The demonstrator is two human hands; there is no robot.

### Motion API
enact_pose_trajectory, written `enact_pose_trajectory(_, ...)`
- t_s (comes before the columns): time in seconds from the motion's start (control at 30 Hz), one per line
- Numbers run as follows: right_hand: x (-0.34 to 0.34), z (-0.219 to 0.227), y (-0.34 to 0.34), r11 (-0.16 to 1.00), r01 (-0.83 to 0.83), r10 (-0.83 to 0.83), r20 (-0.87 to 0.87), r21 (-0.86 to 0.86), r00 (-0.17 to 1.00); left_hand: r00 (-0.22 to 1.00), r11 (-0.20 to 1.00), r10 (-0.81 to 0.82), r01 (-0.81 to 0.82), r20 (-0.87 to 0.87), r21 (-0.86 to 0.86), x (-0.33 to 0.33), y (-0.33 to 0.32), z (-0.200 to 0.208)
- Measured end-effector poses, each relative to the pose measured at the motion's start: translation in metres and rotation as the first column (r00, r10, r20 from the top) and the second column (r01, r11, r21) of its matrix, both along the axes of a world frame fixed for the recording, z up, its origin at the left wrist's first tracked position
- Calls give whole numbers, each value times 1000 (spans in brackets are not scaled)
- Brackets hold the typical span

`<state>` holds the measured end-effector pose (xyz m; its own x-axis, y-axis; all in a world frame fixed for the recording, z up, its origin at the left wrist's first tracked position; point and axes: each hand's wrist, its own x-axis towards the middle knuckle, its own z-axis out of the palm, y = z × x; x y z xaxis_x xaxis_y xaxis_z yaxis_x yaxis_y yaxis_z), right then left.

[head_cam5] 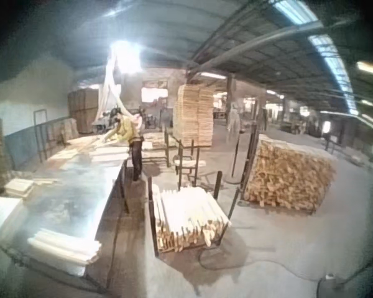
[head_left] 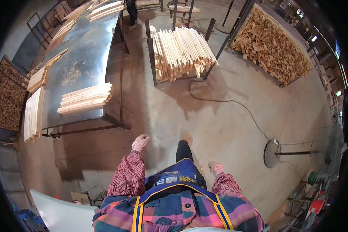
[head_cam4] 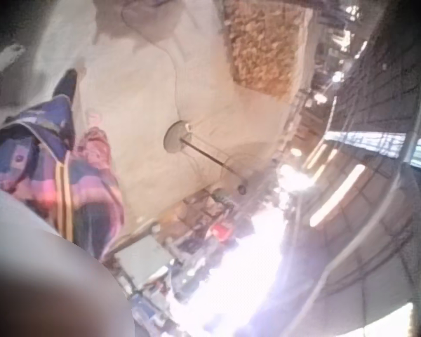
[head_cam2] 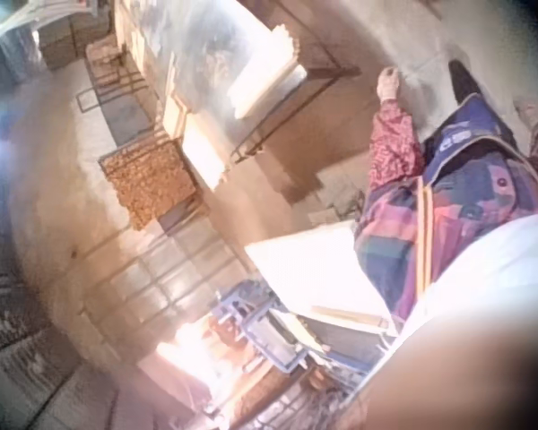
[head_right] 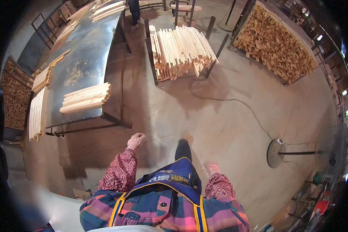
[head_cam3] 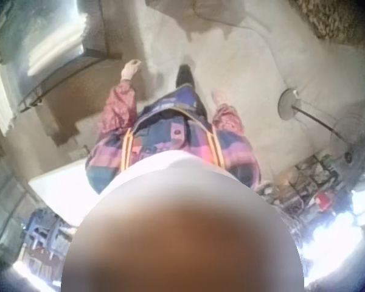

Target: The person gathers and stacks thin wooden planks on a workbench, then carries the stack to a conveyor belt and places them onto it. The person repeats this process, moving stacks of planks from the workbench to the conveyor belt.

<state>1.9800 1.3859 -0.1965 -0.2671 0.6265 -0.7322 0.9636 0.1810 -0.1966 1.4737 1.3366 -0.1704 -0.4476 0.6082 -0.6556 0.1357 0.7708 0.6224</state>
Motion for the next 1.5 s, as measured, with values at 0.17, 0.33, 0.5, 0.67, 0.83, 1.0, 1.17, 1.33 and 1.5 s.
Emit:
enact_pose_trajectory(0.17, 29, -67, 181, 961, -182, 161, 109, 210, 981, 985, 985, -168, 168, -27, 34, 36, 140, 20)
enact_pose_trajectory(0.33, -115, -56, 435, 908, -77, 196, -254, 411, 947, 995, 994, -33, 43, 99, -99, 37, 213, -2)
enact_pose_trajectory(0.5, -330, 44, 598, 982, 125, -47, -455, 142, 889, 975, 985, 174, -175, 138, -4, 12, 293, -2)
enact_pose_trajectory(0.67, -511, 14, 706, 968, 248, -230, -499, -31, 836, 956, 973, 228, -230, 183, -6, -41, 372, -51)
enact_pose_trajectory(0.83, -669, 49, 765, 942, 328, -298, -269, 71, 916, 921, 931, 360, -365, 151, 10, -91, 447, -64)
enact_pose_trajectory(1.0, -727, -11, 807, 937, 300, -281, -123, 181, 952, 949, 965, 226, -188, -221, 182, -143, 531, -43)
enact_pose_trajectory(1.17, -632, -47, 852, 944, 312, -328, -433, -109, 840, 957, 936, 136, -39, -256, 350, -166, 641, -4)
enact_pose_trajectory(1.33, -635, -27, 862, 992, 27, -32, 42, 120, 999, 872, 881, 53, 189, -486, 434, -176, 729, -22)
enact_pose_trajectory(1.5, -573, -77, 886, 974, 22, -142, -533, -224, 834, 528, 882, -306, 470, -792, -28, -171, 754, -81)
